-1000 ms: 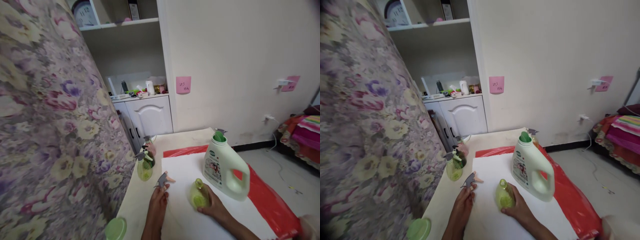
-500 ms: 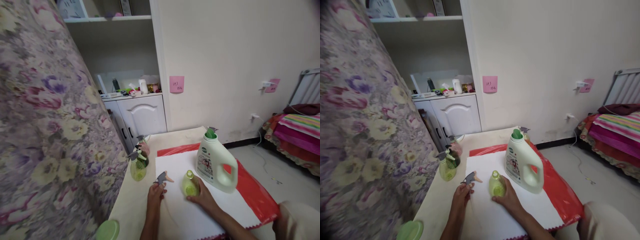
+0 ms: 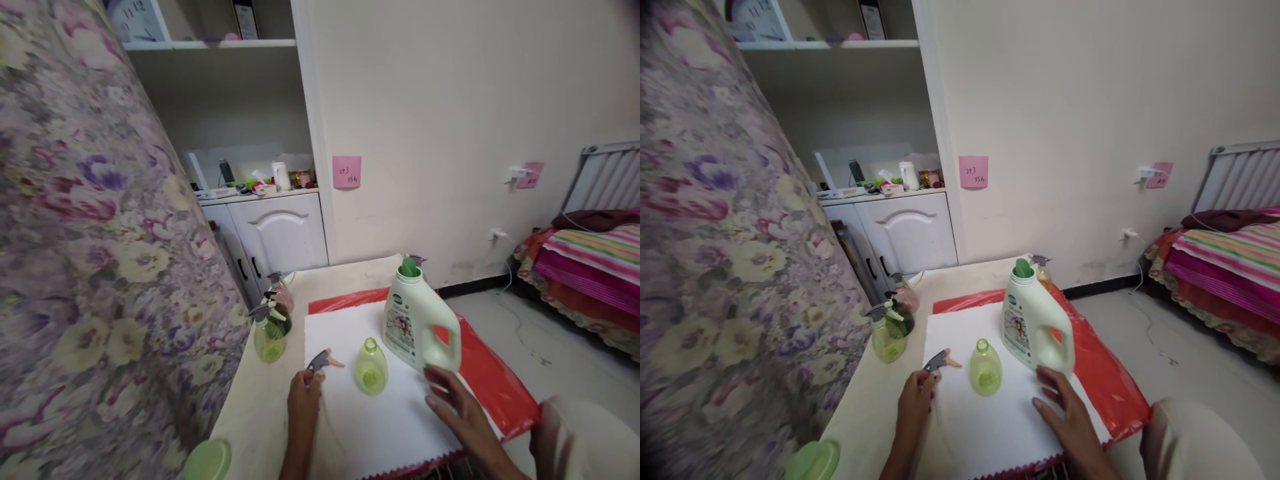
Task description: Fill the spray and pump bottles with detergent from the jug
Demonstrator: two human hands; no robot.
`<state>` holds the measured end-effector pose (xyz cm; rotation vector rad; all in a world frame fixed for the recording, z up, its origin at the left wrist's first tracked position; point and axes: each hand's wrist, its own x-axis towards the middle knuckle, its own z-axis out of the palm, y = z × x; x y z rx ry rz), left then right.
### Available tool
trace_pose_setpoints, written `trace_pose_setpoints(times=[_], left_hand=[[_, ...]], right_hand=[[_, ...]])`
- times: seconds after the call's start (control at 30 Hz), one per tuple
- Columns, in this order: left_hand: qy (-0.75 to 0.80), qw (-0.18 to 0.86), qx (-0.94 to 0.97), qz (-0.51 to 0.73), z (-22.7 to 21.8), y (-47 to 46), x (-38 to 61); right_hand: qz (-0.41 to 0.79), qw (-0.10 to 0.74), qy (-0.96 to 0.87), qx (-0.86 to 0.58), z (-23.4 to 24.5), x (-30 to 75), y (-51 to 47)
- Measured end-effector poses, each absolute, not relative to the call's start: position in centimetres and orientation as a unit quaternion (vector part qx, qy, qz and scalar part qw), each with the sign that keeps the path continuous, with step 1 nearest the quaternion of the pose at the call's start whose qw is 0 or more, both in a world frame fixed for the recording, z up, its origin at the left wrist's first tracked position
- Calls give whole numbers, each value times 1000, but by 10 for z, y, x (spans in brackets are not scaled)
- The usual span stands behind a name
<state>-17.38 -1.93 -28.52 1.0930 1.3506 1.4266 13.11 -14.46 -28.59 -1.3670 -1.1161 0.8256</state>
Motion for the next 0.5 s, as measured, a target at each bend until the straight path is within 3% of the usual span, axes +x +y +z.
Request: trace_pose_setpoints(times=[0.27, 0.5], left_hand=[[597, 298, 513, 540, -258, -37, -170], [543, 280, 641, 465, -251, -50, -132]], right_hand=[[184, 687, -364, -601, -235, 208, -144], [238, 652, -428, -579, -229, 214, -100]])
